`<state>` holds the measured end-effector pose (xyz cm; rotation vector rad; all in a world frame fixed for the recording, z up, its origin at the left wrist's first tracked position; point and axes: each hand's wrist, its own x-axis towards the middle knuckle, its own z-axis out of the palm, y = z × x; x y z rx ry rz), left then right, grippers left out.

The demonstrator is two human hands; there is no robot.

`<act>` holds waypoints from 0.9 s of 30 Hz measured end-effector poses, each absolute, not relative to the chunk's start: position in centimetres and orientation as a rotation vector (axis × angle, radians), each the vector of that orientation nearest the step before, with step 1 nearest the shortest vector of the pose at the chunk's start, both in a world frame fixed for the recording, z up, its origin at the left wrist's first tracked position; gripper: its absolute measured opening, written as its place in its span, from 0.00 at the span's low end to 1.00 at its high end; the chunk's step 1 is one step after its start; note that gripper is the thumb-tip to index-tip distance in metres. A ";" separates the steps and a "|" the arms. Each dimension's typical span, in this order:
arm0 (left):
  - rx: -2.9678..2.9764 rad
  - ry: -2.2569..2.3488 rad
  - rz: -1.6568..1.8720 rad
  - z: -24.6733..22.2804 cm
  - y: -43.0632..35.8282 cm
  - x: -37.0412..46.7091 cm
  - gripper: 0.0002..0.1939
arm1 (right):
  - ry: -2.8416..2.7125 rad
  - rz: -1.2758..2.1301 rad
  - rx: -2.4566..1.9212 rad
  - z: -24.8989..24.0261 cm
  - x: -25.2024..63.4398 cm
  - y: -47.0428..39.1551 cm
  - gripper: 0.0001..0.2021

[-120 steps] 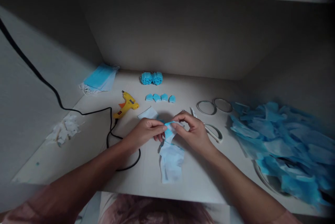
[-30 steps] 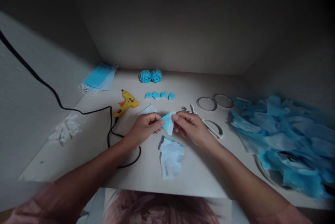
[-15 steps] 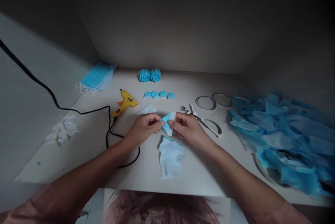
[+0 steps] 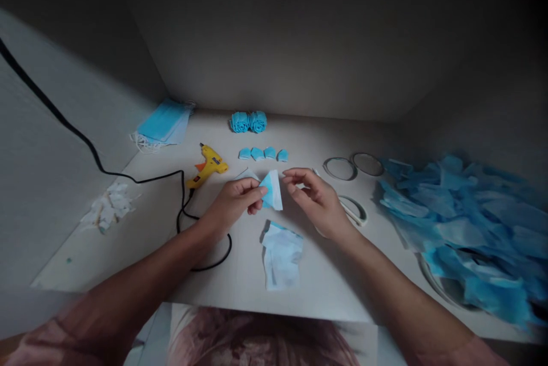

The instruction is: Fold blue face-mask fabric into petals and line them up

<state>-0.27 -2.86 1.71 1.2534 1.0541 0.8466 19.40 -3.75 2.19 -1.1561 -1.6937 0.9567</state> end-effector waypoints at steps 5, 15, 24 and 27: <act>1.167 0.955 0.880 1.4 -2.8 -0.4 0.16 | -2.051 0.522 -0.991 2.6 19.6 -3.7 0.21; 1.226 0.987 0.885 1.0 -2.9 -0.3 0.17 | -1.975 0.604 -0.980 1.8 19.2 -3.7 0.04; 1.282 1.009 0.899 1.1 -3.1 -0.1 0.14 | -1.577 1.160 -1.018 1.1 18.4 -3.7 0.12; 1.283 1.012 0.897 1.1 -3.1 0.0 0.14 | -1.456 1.323 -0.983 0.8 18.3 -3.6 0.23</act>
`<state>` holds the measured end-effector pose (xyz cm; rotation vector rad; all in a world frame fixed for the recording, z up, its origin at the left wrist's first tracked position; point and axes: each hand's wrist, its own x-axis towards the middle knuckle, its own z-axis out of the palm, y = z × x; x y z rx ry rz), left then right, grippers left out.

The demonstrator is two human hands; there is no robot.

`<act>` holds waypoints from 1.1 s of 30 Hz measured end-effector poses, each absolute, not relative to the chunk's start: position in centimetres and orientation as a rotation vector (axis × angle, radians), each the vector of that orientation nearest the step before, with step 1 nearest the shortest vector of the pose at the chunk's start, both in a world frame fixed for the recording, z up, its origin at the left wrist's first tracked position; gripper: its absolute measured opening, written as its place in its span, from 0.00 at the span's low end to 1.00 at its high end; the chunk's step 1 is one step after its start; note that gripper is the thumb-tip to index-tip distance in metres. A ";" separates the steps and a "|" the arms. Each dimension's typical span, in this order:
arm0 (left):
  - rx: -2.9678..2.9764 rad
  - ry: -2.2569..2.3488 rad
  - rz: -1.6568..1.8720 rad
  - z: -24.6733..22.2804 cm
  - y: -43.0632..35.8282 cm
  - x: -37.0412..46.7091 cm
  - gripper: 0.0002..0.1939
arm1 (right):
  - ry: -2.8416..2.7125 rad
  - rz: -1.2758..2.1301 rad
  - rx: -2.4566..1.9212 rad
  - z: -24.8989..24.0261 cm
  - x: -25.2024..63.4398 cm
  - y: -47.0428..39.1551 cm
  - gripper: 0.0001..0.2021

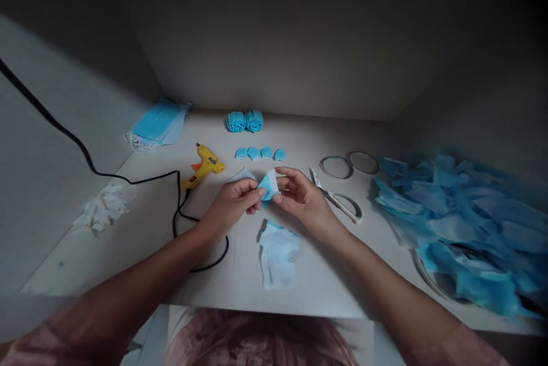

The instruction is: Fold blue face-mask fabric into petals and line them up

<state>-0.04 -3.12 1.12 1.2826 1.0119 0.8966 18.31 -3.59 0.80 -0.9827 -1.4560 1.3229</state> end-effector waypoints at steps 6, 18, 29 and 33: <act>1.333 1.029 0.860 1.0 -3.1 0.0 0.13 | -1.410 1.422 -0.955 0.7 18.2 -3.6 0.22; 1.392 1.041 0.818 1.4 -3.1 0.3 0.11 | -1.421 1.459 -0.923 0.6 18.2 -3.8 0.20; 1.458 1.073 0.792 0.9 -3.0 0.2 0.12 | -1.453 1.513 -0.921 0.4 18.1 -3.9 0.19; 1.467 1.072 0.788 1.0 -3.0 0.2 0.12 | -1.478 1.507 -0.918 0.2 18.3 -3.9 0.18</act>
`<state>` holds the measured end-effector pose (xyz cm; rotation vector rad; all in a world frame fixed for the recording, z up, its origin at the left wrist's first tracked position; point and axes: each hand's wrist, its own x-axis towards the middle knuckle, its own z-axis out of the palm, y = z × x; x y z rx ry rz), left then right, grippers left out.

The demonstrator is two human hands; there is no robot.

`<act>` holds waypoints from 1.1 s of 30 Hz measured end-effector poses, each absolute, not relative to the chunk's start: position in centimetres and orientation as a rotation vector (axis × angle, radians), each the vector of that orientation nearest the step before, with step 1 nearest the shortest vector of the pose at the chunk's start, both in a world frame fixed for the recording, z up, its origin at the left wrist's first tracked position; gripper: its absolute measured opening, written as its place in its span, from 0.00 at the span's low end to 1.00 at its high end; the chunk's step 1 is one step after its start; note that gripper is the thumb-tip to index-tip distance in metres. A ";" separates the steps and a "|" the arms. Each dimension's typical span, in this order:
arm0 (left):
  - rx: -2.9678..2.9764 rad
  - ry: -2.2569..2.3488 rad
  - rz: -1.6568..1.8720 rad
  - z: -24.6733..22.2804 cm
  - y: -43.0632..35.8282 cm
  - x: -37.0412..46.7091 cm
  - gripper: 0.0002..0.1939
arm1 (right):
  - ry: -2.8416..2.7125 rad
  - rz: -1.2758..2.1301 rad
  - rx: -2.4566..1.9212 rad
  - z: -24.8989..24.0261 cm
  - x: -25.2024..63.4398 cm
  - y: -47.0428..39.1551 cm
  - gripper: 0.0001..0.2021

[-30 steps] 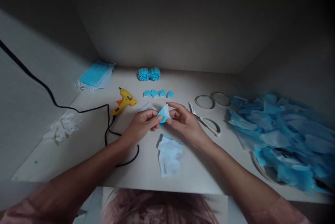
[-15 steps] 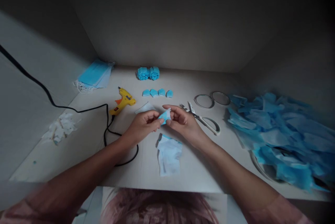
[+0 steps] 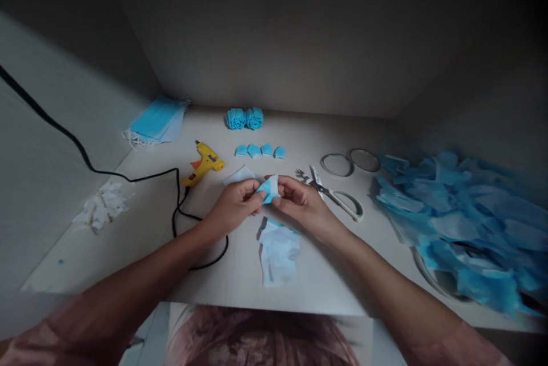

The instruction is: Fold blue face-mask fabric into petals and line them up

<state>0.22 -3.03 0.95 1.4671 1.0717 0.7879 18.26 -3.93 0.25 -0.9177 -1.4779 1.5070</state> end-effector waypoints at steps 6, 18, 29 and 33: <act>1.432 1.047 0.790 1.2 -3.0 0.3 0.12 | -1.451 1.534 -0.923 0.5 18.2 -4.0 0.19; 1.359 1.039 0.754 1.6 -3.3 0.3 0.12 | -1.465 1.529 -0.909 1.0 18.2 -4.1 0.11; 1.427 1.043 0.766 1.3 -3.2 0.4 0.10 | -1.508 1.507 -0.945 0.8 18.1 -4.0 0.11; 1.474 1.056 0.767 0.8 -3.1 0.4 0.10 | -1.526 1.512 -0.980 1.0 17.9 -4.3 0.14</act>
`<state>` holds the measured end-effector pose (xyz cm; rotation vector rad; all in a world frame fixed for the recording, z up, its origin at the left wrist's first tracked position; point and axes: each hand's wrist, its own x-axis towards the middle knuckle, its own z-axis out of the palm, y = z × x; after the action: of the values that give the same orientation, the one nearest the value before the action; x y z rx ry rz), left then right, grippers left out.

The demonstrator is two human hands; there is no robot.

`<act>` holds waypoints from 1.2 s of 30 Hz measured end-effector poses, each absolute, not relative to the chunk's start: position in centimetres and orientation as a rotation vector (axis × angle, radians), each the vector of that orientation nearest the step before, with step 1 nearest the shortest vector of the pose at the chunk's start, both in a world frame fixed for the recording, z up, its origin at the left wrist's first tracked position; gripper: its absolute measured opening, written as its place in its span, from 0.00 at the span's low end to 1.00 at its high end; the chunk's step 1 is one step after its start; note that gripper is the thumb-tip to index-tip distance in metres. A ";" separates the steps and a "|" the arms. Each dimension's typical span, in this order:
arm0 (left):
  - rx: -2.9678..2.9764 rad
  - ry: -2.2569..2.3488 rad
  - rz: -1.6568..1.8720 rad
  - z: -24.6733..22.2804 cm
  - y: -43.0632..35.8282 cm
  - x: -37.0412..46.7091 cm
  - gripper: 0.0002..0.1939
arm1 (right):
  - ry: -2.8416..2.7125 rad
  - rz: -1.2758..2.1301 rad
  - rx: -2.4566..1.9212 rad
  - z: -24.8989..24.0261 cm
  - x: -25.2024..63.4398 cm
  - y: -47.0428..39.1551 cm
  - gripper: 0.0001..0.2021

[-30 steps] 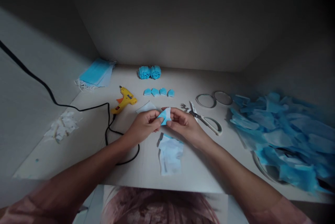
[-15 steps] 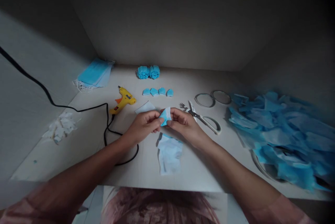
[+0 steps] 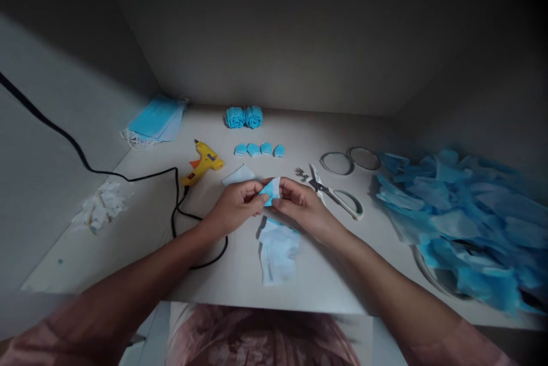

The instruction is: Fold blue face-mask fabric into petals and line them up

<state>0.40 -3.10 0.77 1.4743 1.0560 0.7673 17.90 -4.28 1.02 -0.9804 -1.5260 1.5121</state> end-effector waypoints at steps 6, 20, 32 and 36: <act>1.457 1.044 0.758 0.8 -3.1 0.4 0.11 | -1.447 1.641 -0.886 1.7 18.7 -4.0 0.17; 1.452 1.011 0.719 0.9 -3.3 0.2 0.11 | -1.502 1.464 -0.993 1.4 18.7 -4.0 0.18; 1.467 1.007 0.764 1.0 -3.3 0.4 0.11 | -1.498 1.433 -1.004 1.1 18.4 -4.0 0.18; 1.460 1.030 0.772 0.7 -3.3 0.4 0.11 | -1.526 1.396 -1.049 1.6 18.5 -4.1 0.17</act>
<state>0.41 -3.26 0.73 1.4598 1.0296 0.7724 18.50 -4.15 1.62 -1.0486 -1.5262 1.3960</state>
